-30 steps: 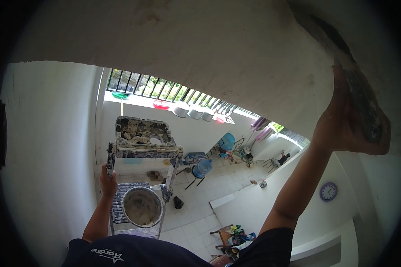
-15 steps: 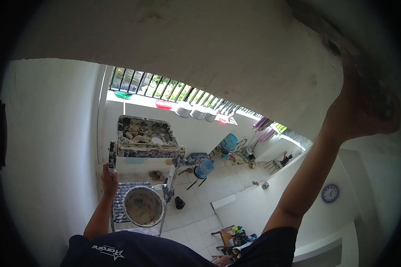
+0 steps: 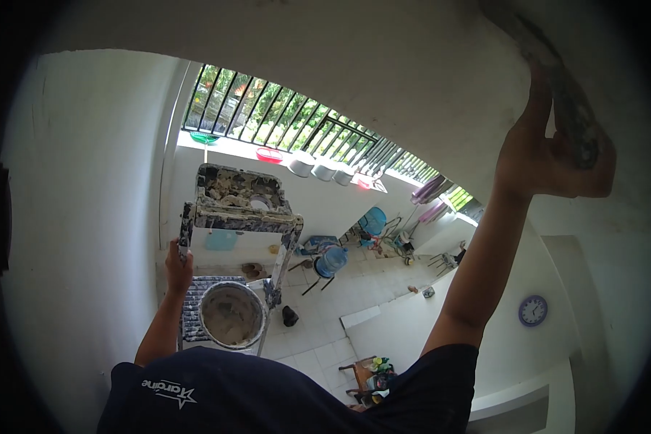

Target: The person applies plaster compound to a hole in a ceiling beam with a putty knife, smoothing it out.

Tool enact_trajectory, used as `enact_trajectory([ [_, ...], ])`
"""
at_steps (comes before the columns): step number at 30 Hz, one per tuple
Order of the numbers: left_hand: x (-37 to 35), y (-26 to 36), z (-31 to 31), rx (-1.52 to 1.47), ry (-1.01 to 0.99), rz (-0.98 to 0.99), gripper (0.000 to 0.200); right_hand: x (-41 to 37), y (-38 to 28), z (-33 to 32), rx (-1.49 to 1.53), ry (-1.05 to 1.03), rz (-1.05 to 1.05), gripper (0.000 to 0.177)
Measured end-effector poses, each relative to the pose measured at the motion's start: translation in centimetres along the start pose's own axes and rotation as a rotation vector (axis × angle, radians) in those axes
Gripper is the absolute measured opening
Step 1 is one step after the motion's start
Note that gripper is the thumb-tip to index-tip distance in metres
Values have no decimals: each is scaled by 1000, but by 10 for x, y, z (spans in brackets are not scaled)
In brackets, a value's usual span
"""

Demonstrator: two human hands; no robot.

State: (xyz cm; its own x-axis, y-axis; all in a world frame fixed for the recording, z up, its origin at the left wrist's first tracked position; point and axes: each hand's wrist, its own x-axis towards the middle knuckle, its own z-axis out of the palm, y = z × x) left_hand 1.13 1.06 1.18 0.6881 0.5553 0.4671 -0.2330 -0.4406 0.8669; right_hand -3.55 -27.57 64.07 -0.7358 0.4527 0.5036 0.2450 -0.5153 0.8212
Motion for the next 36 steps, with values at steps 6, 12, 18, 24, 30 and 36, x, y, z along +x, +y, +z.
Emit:
enact_trajectory([
  [6,-1,-1,1,-17,21,14,46,7,-26,-8,-176,-89,-106,34],
  [12,-1,-1,1,-21,-2,4,44,-17,-21,-8,-140,-15,-128,53],
  [18,-1,21,-6,-28,-12,-19,42,-47,-40,-23,-114,160,-15,64],
  [24,-3,8,-1,21,1,-12,40,-81,-73,-34,402,17,495,57],
  [30,0,15,-2,20,10,27,36,-90,-85,0,640,124,625,46],
  [36,-1,11,-1,49,18,57,34,-80,-90,33,700,218,543,37],
])
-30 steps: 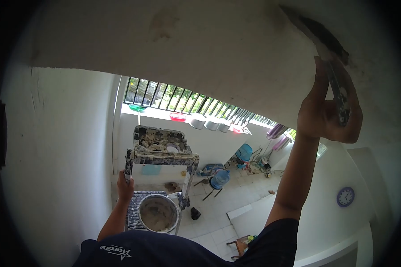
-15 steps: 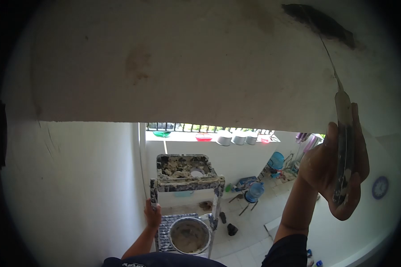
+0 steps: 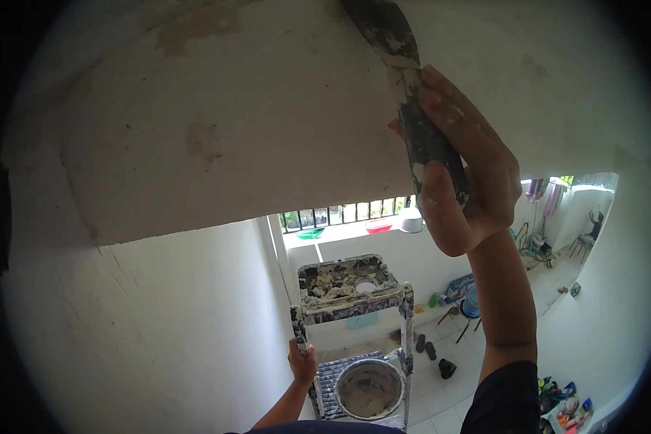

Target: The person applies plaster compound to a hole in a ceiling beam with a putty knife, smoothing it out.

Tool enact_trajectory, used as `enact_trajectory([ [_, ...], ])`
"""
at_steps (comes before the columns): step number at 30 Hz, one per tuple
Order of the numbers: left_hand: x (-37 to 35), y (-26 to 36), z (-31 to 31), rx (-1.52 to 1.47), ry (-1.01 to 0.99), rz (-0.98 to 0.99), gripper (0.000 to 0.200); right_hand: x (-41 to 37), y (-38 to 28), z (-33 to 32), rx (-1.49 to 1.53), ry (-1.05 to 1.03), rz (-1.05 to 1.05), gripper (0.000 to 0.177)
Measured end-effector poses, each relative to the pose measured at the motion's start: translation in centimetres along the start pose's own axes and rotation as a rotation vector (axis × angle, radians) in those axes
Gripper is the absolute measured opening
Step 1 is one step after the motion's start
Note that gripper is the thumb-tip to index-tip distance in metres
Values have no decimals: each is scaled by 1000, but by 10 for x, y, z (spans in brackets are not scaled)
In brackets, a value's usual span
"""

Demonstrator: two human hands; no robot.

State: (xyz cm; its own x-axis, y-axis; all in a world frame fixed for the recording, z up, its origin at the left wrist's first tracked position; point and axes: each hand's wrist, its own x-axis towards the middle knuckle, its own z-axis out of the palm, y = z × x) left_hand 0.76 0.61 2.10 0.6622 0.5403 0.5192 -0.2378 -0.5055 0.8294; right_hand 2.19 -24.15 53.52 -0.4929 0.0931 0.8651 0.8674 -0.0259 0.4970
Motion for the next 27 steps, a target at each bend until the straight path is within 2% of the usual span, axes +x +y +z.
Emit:
enact_trajectory([
  [2,-1,-3,0,-6,-9,-7,35,6,-2,4,-183,-59,-98,31],
  [4,-1,-5,-1,-19,-52,-69,39,9,6,3,-505,-167,-340,27],
  [6,-1,-5,0,-24,-39,-45,39,8,6,3,-678,-244,-421,31],
  [8,-1,-2,-1,-45,-50,-82,38,3,-9,8,-617,-255,-281,41],
  [11,-1,2,-2,-39,-46,-75,38,-14,-28,6,-617,-311,-235,37],
  [14,0,4,-1,-36,-18,-45,32,-34,-33,-1,-634,-278,-253,18],
  [21,-1,-7,1,8,-18,-26,32,-7,-18,-10,-528,-132,-293,8],
  [24,-2,-4,-1,-29,-61,-98,34,1,2,-10,-601,-147,-343,15],
  [26,-1,-2,0,-45,-63,-111,33,3,7,-7,-623,-160,-334,38],
  [27,0,-1,-1,-43,-62,-113,32,4,11,-4,-616,-141,-375,34],
])
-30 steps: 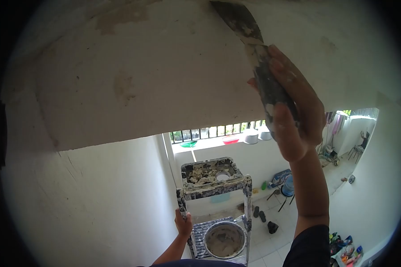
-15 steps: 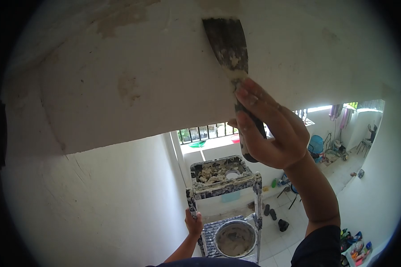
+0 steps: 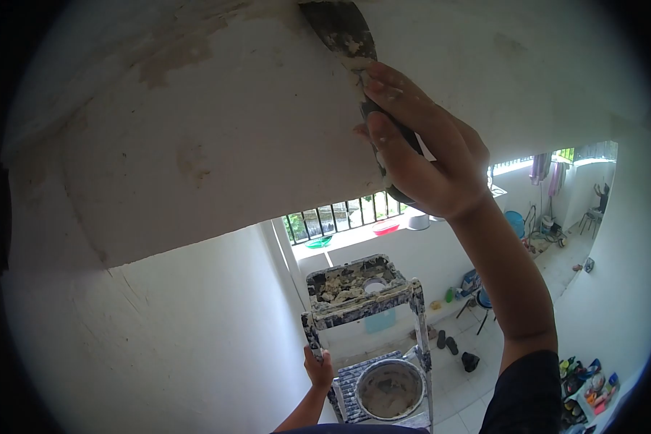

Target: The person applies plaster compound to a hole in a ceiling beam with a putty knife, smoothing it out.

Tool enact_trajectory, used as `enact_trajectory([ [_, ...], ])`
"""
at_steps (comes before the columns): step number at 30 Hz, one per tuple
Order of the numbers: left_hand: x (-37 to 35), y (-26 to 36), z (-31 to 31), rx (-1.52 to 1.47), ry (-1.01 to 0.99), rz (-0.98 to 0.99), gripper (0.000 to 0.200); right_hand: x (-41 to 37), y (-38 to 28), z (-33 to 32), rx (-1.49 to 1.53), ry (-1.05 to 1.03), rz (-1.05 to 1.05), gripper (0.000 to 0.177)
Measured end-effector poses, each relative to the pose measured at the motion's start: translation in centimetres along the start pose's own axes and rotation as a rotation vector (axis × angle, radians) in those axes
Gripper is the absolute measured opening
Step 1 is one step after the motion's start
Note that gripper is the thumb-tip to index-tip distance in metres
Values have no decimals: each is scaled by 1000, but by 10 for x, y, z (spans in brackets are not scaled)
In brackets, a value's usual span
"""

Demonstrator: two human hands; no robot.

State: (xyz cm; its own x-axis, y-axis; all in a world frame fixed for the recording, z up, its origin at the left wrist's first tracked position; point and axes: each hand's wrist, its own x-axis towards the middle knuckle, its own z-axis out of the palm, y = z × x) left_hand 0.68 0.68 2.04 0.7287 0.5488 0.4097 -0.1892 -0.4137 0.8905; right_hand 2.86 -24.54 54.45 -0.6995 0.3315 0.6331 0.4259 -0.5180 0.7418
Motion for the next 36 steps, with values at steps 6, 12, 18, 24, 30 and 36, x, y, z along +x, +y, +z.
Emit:
enact_trajectory([
  [6,-2,16,-2,-16,13,45,33,-6,-8,13,-10,-2,-3,26],
  [12,-1,5,1,32,85,163,37,-9,-41,1,48,-54,97,20],
  [18,-4,9,-3,34,-9,-7,50,-25,-68,-35,77,-29,103,23],
  [24,-4,0,5,2,65,85,45,-100,-178,-162,88,-19,596,39],
  [30,0,-29,9,-11,38,0,41,-176,-299,-247,18,-143,1460,31],
  [36,-1,-10,8,-61,39,-67,41,-230,-350,-267,116,225,2602,20],
])
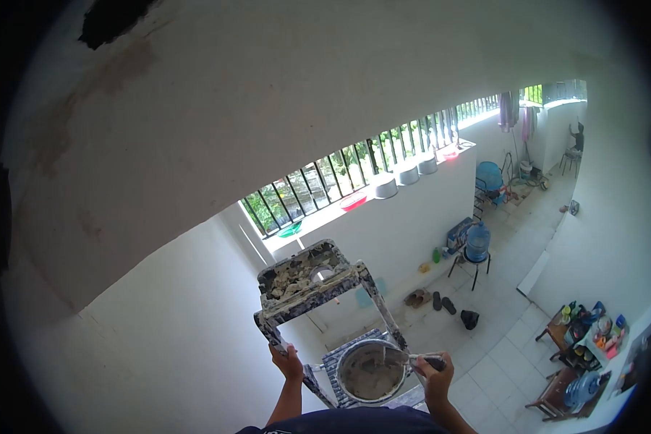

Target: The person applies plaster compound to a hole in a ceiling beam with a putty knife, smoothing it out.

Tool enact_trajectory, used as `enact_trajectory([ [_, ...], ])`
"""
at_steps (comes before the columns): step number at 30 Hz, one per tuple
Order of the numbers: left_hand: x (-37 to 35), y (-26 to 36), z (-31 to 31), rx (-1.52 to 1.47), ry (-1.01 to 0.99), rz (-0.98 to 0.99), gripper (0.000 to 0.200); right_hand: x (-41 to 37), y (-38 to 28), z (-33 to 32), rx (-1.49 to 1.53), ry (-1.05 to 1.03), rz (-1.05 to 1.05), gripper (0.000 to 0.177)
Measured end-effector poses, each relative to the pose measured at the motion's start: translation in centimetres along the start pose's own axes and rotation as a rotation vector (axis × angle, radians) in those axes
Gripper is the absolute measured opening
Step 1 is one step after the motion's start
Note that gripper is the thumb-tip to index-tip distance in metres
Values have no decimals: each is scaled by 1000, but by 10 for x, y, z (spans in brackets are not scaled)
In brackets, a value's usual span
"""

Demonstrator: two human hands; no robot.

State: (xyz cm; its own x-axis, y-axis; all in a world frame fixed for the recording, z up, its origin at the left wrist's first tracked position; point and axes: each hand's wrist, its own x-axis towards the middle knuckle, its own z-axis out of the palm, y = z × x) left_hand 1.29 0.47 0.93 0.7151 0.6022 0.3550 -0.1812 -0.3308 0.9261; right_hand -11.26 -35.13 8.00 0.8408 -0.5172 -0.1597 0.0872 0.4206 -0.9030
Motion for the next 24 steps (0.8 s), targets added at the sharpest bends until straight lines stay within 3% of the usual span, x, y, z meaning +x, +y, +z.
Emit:
enact_trajectory([
  [4,0,-11,3,-25,24,52,43,7,9,-17,243,77,368,20],
  [7,4,-19,6,-14,50,86,42,2,-1,-24,219,73,405,21],
  [10,0,-5,2,-15,10,9,44,9,-3,-25,225,161,348,23],
  [13,6,-45,3,22,44,87,51,21,3,-37,250,176,313,22],
  [15,2,-19,2,8,22,-14,53,27,-4,-45,232,167,330,24],
  [17,5,-45,1,99,43,24,55,26,-17,-38,159,236,170,28],
  [19,3,-34,0,74,18,-74,57,24,-45,-26,156,211,12,23],
  [20,5,-55,2,153,39,-62,58,25,-68,-23,-67,113,-38,20],
  [21,2,-40,5,70,63,-70,60,40,-72,-38,-254,1,2,24],
  [23,2,-44,5,201,79,16,58,47,-118,-24,-760,-113,167,37],
  [24,1,-33,5,160,73,35,57,54,-132,-23,-852,-167,175,34],
])
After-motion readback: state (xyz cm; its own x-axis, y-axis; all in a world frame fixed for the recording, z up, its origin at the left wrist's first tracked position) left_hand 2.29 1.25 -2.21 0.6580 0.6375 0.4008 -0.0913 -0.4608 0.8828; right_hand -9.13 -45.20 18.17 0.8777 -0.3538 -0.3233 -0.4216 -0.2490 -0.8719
